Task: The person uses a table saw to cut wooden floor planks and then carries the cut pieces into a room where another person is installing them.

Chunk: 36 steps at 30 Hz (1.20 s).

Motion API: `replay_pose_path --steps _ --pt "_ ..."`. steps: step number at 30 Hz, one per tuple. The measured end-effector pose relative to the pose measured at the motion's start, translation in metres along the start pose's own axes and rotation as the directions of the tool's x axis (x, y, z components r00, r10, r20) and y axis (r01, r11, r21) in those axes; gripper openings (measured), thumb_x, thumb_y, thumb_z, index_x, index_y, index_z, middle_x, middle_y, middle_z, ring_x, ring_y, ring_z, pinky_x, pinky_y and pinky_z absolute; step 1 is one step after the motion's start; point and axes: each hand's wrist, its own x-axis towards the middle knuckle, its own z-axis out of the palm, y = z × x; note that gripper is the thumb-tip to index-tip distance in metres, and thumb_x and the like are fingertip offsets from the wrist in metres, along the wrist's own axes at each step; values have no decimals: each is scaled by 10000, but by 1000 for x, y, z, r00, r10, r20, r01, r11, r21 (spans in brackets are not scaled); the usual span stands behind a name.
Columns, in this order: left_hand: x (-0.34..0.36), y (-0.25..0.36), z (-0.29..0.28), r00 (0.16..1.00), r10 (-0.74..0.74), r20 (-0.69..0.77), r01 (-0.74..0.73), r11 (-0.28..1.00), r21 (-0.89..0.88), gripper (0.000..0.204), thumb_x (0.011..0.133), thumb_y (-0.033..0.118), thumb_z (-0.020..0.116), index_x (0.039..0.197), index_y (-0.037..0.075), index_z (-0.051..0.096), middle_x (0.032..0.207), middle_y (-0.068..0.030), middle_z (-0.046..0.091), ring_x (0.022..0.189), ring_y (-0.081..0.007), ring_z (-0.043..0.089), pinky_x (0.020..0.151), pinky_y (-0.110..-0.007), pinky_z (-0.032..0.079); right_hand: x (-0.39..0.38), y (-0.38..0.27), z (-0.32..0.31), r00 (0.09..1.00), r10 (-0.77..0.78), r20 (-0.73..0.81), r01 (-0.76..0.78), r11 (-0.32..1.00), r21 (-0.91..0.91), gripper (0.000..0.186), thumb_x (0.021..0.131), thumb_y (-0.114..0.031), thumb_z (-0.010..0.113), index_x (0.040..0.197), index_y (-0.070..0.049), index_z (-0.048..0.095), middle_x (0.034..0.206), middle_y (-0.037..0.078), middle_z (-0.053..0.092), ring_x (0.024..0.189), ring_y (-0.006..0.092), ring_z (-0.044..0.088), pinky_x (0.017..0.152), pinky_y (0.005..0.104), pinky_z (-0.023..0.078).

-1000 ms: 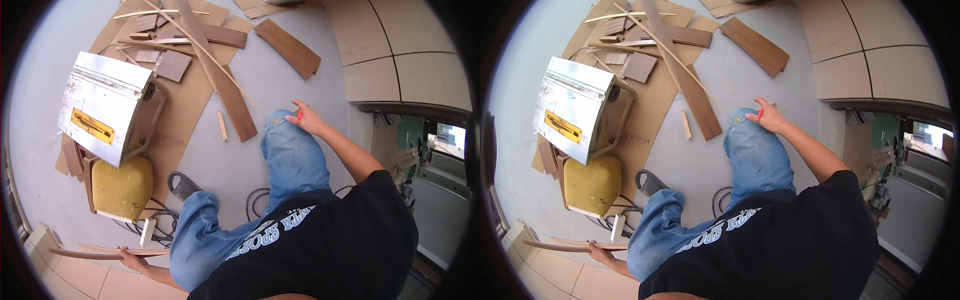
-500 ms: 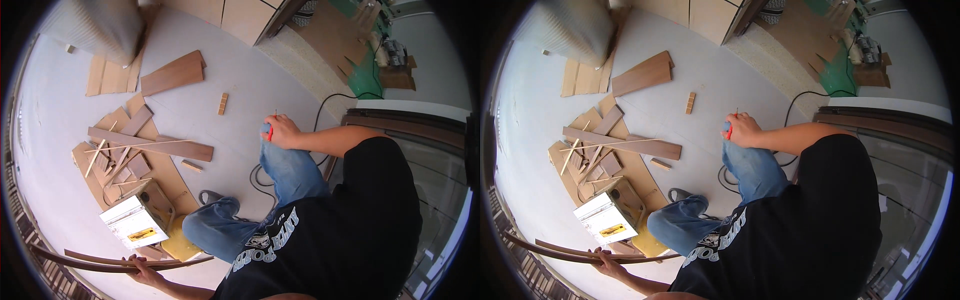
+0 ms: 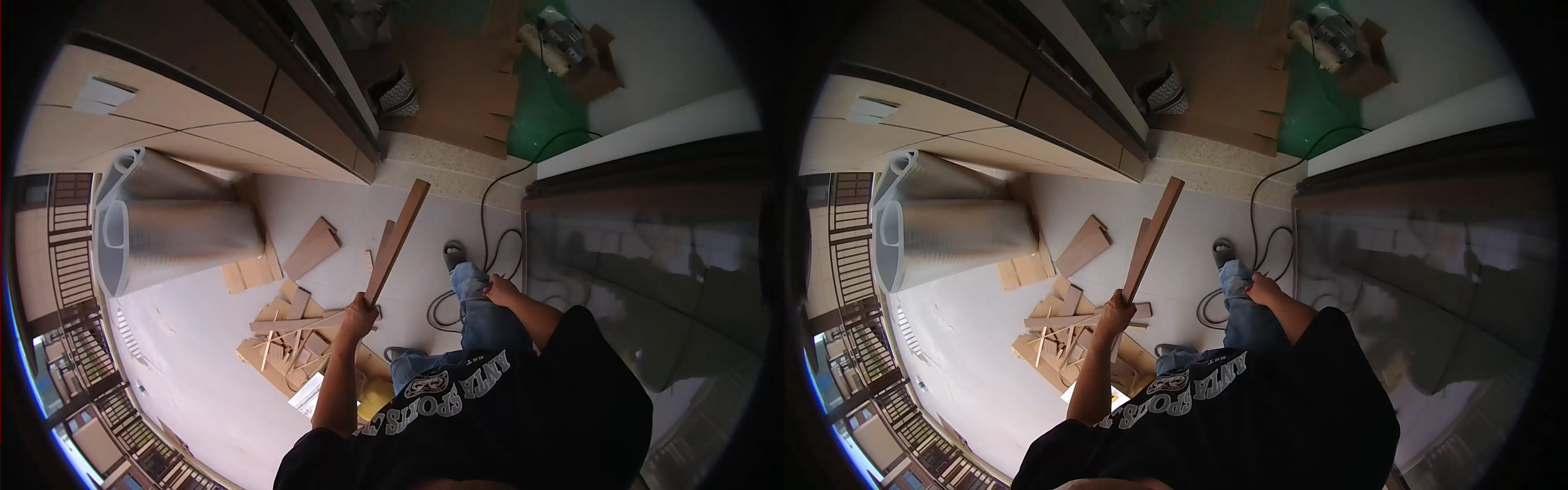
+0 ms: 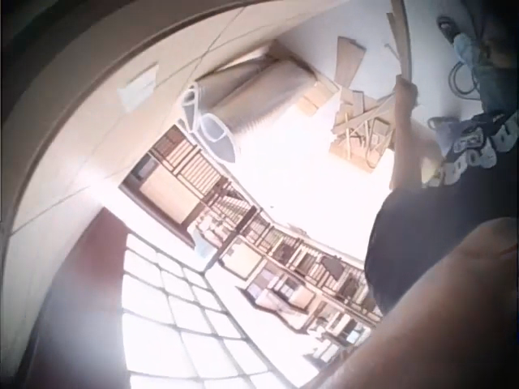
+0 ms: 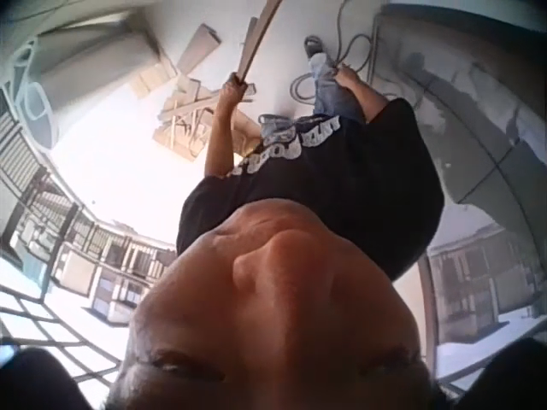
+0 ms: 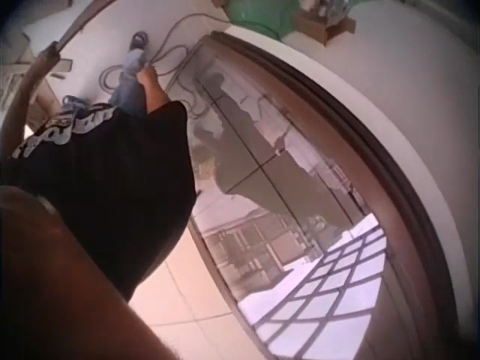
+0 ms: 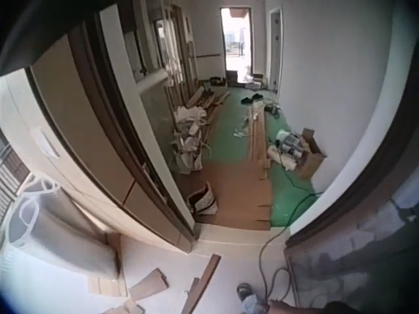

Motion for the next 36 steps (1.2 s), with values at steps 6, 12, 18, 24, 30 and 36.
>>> replay_pose_path --steps 6,12,18,24,30,36 --pt "69 69 -27 941 -317 123 331 936 -119 284 835 187 680 1013 -8 577 761 -149 674 637 -244 697 590 -407 567 -9 52 -126 999 24 -28 -15 955 296 393 905 -410 742 1076 -61 686 1079 181 716 1022 365 681 884 450 542" --pt "182 144 -67 902 -314 297 399 868 -295 242 892 233 726 947 33 603 672 -68 617 520 -187 623 499 -355 519 45 117 -248 967 -35 -251 174 812 557 175 1010 -143 586 1128 -27 642 958 117 698 951 255 726 775 379 567" --pt "354 193 -87 830 -331 448 516 760 -394 152 879 161 715 898 58 604 637 -30 577 477 -174 574 444 -344 496 102 75 -379 982 138 -131 -24 772 635 238 1045 -171 575 1204 -2 630 907 156 714 663 234 739 606 378 579" --pt "497 297 -126 739 -455 497 663 622 -417 117 832 104 673 913 51 608 644 -59 554 469 -217 571 446 -388 500 130 80 -486 950 304 74 -251 600 760 132 1004 -140 595 925 -70 675 772 51 653 668 174 637 545 322 489" --pt "706 413 -208 802 -359 477 593 565 -573 140 874 121 620 992 61 576 709 -55 553 566 -200 560 507 -366 472 167 2 -694 917 254 309 -359 181 916 370 984 -130 493 626 -177 409 552 -43 332 472 104 325 440 297 247" --pt "917 484 -276 911 -376 169 381 610 -694 253 882 156 669 1077 -4 656 671 -59 595 507 -163 564 476 -342 462 356 22 -822 913 299 279 -383 385 840 209 999 -287 573 819 -183 554 634 -30 477 496 121 456 442 310 265"
